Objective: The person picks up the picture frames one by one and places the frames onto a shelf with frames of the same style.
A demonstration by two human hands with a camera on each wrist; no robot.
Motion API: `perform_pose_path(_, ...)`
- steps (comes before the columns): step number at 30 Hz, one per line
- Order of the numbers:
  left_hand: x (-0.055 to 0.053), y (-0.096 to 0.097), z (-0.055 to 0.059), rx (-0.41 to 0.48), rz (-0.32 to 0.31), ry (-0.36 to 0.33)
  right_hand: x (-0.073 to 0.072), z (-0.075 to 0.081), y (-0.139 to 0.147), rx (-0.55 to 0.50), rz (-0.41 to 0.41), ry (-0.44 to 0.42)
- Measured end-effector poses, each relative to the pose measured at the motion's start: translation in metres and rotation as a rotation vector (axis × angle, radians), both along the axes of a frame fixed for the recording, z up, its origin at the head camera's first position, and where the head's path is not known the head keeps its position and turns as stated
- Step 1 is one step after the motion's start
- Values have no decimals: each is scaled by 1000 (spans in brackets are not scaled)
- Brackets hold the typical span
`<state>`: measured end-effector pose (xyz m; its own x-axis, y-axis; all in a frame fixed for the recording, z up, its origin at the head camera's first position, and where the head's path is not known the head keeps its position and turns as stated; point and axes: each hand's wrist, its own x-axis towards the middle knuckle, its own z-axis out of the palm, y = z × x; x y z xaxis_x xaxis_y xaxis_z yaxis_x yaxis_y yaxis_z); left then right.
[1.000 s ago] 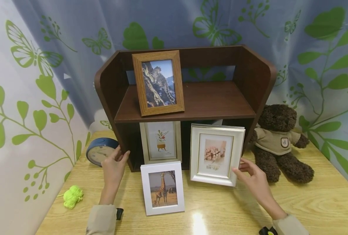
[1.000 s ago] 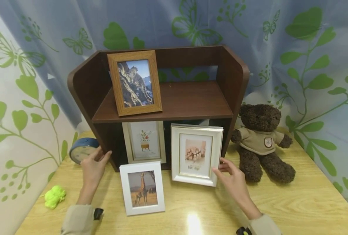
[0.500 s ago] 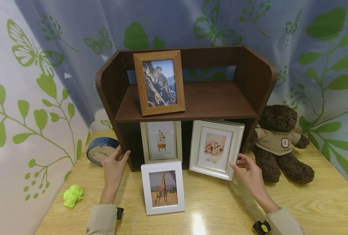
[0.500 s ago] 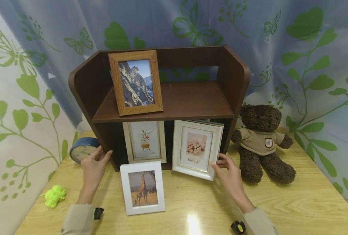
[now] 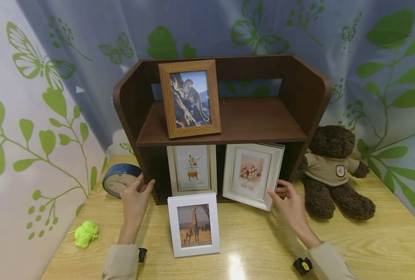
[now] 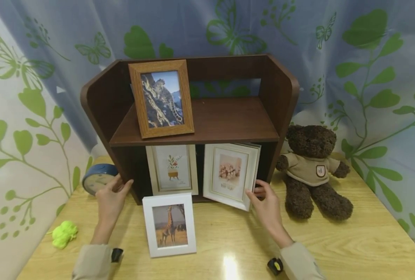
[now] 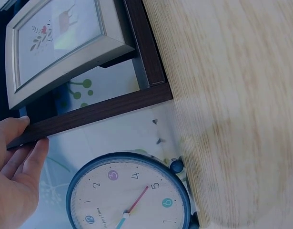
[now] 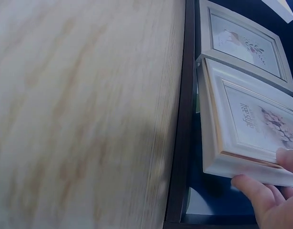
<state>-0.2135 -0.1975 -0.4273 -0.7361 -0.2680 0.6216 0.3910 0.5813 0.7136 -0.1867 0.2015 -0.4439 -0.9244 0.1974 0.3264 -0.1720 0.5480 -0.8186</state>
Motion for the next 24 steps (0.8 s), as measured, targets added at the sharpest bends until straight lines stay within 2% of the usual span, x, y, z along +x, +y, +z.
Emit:
perform_pose_path(5,0,-1,-1,-2,-8,5,-2,1,-1,44,-11,-49)
perform_pose_path(12,1,0,1,-16,2,-4,-7,0,-2,31,14,-62)
perform_pose_path(19,-1,-1,-1,-14,3,-2,-12,2,-4,28,25,-111)
perform_pose_path(24,-1,-1,-1,-6,-5,7,-15,3,-6,35,22,-102)
